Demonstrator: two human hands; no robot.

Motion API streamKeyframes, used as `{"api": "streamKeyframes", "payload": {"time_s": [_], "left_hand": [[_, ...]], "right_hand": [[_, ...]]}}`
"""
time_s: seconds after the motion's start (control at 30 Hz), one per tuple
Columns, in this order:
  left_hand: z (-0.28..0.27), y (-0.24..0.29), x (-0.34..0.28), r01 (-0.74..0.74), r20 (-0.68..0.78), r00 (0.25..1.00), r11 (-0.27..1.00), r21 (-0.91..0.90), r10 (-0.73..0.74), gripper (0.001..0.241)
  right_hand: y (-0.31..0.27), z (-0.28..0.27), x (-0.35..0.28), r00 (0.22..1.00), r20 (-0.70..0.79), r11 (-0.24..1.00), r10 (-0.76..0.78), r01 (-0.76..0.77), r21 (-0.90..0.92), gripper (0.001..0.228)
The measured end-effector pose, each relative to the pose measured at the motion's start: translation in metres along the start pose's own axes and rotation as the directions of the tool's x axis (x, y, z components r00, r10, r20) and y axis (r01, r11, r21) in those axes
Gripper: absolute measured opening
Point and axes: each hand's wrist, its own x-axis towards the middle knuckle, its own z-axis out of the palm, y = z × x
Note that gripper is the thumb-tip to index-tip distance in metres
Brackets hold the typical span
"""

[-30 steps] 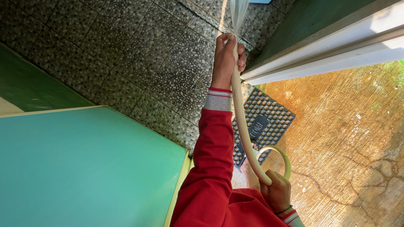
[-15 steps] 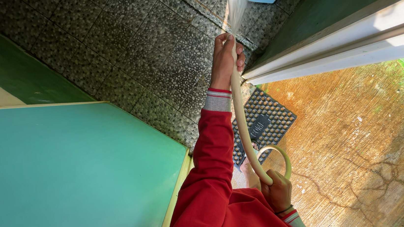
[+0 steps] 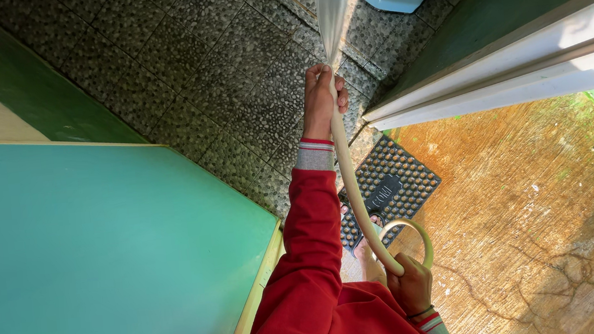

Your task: The person uses a hose to spray water on a tiled floor and a squat toilet in a small bathroom. They move the hose back and forth to rinse the floor and the toilet bowl, then step back outside the room to continue rinsing the entrance area.

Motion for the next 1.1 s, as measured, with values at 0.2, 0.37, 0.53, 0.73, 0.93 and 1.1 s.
{"api": "streamKeyframes", "payload": {"time_s": [0.2,0.37,0.53,0.73,0.93,1.1], "left_hand": [[0.01,0.009,-0.013,-0.065,-0.021,0.998,0.998,0.019,0.066,0.014],[0.026,0.013,-0.014,-0.099,-0.034,0.995,0.995,-0.004,0.099,0.014],[0.057,0.017,-0.008,-0.086,-0.101,0.991,0.996,0.031,0.089,0.013],[0.108,0.008,-0.009,-0.158,-0.096,0.981,0.979,0.126,0.171,0.014],[0.144,-0.007,-0.023,-0.243,-0.095,0.961,0.958,0.155,0.259,0.018],[0.165,-0.011,-0.029,-0.257,-0.11,0.954,0.951,0.173,0.277,0.02]], "right_hand": [[0.016,0.0,0.003,0.999,-0.044,0.999,-0.029,0.028,-0.019,0.02],[0.023,-0.007,0.012,0.997,-0.072,0.999,-0.03,0.028,-0.038,0.023],[0.023,-0.023,0.026,0.996,-0.094,0.995,-0.005,-0.004,-0.098,0.026],[0.038,-0.044,0.04,0.992,-0.059,0.99,0.11,-0.114,-0.081,0.026],[0.073,-0.059,0.052,0.984,-0.018,0.982,0.175,-0.176,-0.068,0.036],[0.086,-0.071,0.064,0.977,-0.016,0.972,0.215,-0.215,-0.095,0.041]]}}
